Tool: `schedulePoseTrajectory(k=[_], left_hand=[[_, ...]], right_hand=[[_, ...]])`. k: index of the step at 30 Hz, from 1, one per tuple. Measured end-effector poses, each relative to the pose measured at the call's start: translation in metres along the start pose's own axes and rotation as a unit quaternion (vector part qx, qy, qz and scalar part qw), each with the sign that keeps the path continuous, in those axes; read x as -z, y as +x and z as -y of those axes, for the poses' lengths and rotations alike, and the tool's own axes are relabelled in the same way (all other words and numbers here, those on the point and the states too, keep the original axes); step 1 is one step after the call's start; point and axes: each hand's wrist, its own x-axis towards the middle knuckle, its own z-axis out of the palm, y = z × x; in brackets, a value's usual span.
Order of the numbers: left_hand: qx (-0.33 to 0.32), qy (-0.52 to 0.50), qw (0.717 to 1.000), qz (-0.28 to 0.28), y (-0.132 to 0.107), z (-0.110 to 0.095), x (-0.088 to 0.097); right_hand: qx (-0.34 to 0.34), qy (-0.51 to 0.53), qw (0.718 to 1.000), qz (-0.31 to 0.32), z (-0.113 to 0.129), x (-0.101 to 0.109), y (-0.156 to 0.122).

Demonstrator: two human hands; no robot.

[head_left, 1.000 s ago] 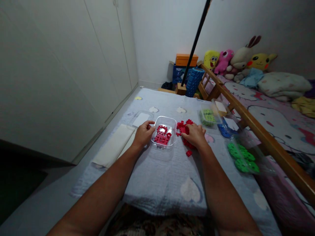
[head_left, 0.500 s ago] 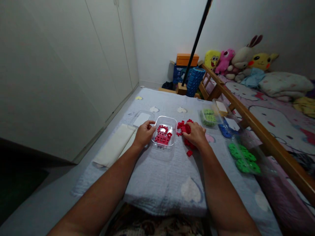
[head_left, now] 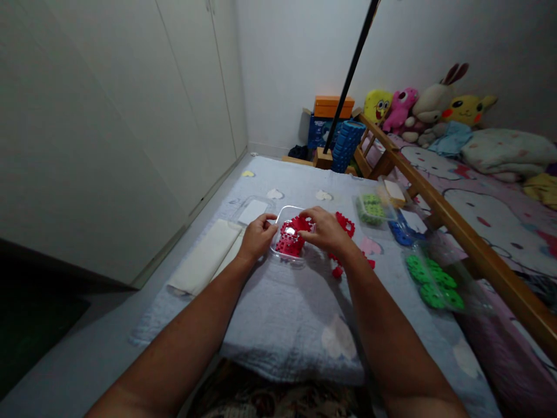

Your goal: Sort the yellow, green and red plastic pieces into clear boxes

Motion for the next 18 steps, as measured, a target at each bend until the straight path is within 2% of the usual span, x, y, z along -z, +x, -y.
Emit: schedulePoseTrajectory(k=[4,9,14,18], left_hand=[[-0.003,0.003,1.0,-0.001,0.0,-0.001,0.0],[-0.003,0.004,1.0,0.001,0.0,-0.004,0.0],[-0.001,-0.006,1.0,0.003,-0.001,-0.004,0.0],[-0.006,-0.008,1.0,0.006,-0.001,-0.002,0.0]], right_hand=[[0.0,-0.057,0.996,0.072,0.014,-0.007,0.012],[0.012,-0.111,0.988,0.102,0.02,-0.019,0.023],[0.005,-0.138,0.985,0.102,0.021,-0.029,0.027],[-0.01,-0.109,0.992,0.061,0.015,-0.032,0.026]])
